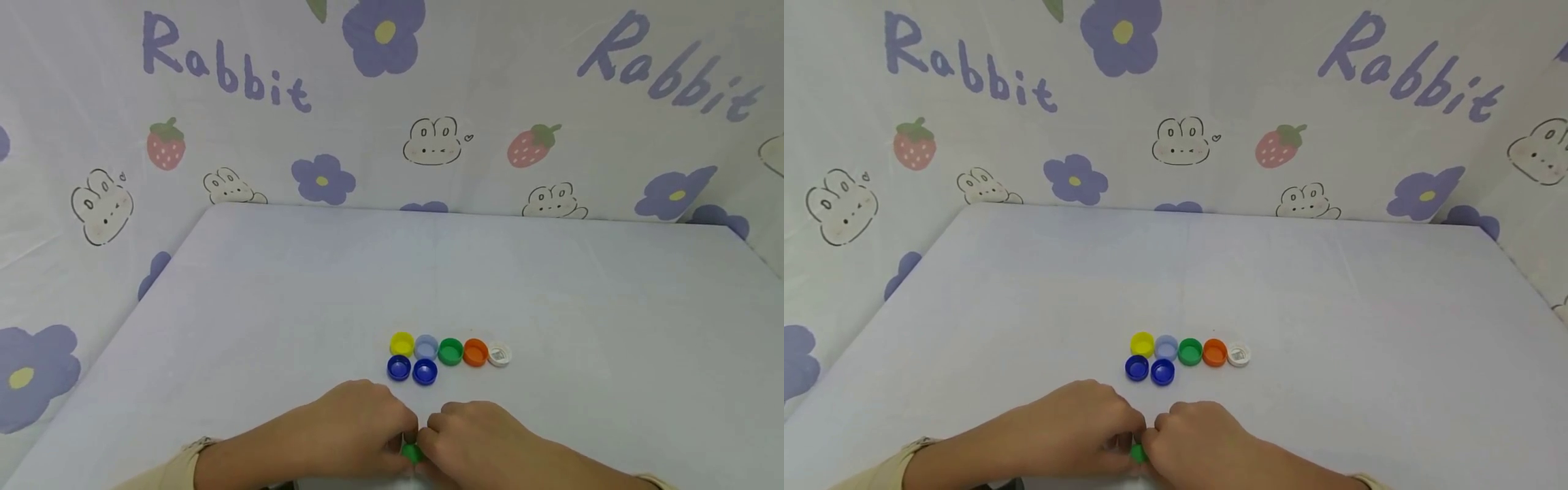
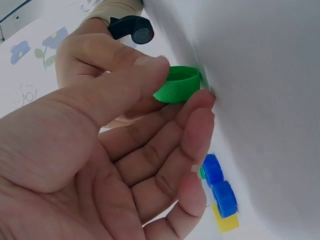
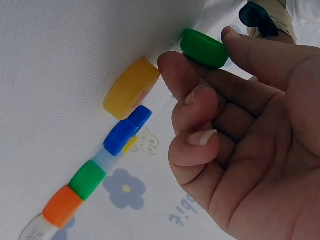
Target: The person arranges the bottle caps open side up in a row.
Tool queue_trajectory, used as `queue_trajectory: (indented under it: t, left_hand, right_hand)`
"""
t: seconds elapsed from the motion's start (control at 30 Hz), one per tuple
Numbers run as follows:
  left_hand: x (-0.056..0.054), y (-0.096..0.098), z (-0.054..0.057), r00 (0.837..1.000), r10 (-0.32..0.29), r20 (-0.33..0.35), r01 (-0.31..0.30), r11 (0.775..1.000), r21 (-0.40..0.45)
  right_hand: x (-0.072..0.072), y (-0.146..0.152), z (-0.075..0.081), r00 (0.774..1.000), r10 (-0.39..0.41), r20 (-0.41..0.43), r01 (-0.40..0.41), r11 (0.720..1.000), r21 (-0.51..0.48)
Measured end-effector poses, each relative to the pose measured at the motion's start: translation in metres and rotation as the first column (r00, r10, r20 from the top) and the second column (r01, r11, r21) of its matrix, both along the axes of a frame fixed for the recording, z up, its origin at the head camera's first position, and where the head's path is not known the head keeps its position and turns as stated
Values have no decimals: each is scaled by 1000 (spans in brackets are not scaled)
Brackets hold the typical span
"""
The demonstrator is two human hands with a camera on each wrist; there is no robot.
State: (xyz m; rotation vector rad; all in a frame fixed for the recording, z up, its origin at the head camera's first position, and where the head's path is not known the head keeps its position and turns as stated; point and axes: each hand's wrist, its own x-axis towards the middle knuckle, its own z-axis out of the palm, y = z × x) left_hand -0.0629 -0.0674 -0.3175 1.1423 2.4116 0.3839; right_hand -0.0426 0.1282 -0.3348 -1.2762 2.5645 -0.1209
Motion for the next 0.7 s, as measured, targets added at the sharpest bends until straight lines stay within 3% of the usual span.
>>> queue_trajectory:
  t: [0.33,0.7]
  left_hand:
    - [-2,1,1,1000,11,-1,-11,999,38]
    - [-3,4,-6,1000,13,-17,-13,1000,8]
  right_hand:
    - [0,1,1,998,-58,11,58,997,-52]
    - [-2,1,-1,997,-68,36,69,997,-42]
